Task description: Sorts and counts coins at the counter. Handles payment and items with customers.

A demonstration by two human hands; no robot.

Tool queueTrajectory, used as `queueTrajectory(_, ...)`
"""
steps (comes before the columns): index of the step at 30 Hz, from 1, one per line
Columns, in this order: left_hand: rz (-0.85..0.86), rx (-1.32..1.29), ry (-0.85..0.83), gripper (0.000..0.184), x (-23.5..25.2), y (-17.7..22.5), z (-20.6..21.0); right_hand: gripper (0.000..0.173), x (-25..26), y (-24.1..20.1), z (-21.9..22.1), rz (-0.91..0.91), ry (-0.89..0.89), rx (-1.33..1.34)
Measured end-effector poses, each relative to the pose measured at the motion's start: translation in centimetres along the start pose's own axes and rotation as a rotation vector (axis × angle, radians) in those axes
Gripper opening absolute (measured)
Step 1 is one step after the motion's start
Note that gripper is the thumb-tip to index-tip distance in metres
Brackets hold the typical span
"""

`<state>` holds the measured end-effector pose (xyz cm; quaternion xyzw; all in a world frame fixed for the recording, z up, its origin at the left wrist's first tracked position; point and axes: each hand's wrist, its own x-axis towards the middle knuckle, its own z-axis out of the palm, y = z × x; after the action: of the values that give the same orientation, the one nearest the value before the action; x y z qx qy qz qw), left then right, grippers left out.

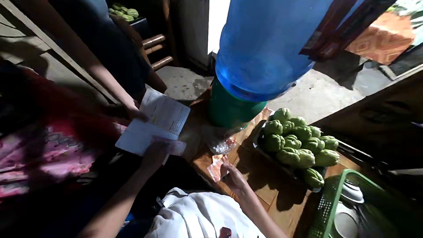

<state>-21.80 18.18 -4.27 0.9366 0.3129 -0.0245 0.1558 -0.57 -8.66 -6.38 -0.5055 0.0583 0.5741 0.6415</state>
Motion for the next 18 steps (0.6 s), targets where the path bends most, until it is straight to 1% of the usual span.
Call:
queueTrajectory(4,-0.022,-0.004,0.055,0.031,0.9,-1.0,1.0,0.026,-0.1,0.4,-1.1,-0.011,0.006,0.038)
queueTrajectory(5,-0.022,-0.005,0.076,0.036,1.1,-1.2,1.3,0.026,-0.1,0.5,-1.2,-0.011,0.002,0.051)
queueTrajectory(7,-0.082,0.007,0.108,0.064,1.5,-0.9,2.2,0.026,0.0,0.6,-1.1,-0.001,0.019,0.064)
queueTrajectory(8,-0.118,0.007,0.145,0.074,1.8,-0.7,2.8,0.025,0.0,0.5,-0.9,0.009,0.031,0.062)
queueTrajectory(9,-0.154,0.013,0.186,0.078,2.1,-0.4,3.4,0.025,0.1,0.5,-0.7,0.016,0.04,0.06)
queueTrajectory(11,-0.207,-0.007,0.218,0.073,2.7,0.5,4.3,0.027,0.2,0.5,-0.5,0.02,0.048,0.056)
queueTrajectory(13,-0.225,-0.037,0.195,0.063,3.2,1.4,4.8,0.029,0.2,0.4,-0.5,0.02,0.033,0.052)
queueTrajectory(17,-0.188,-0.02,0.142,0.036,3.9,1.9,5.2,0.027,0.1,0.2,-0.6,0.024,0.026,0.059)
queueTrajectory(18,-0.164,-0.019,0.135,0.032,4.0,1.9,5.2,0.026,0.1,0.1,-0.5,0.027,0.029,0.062)
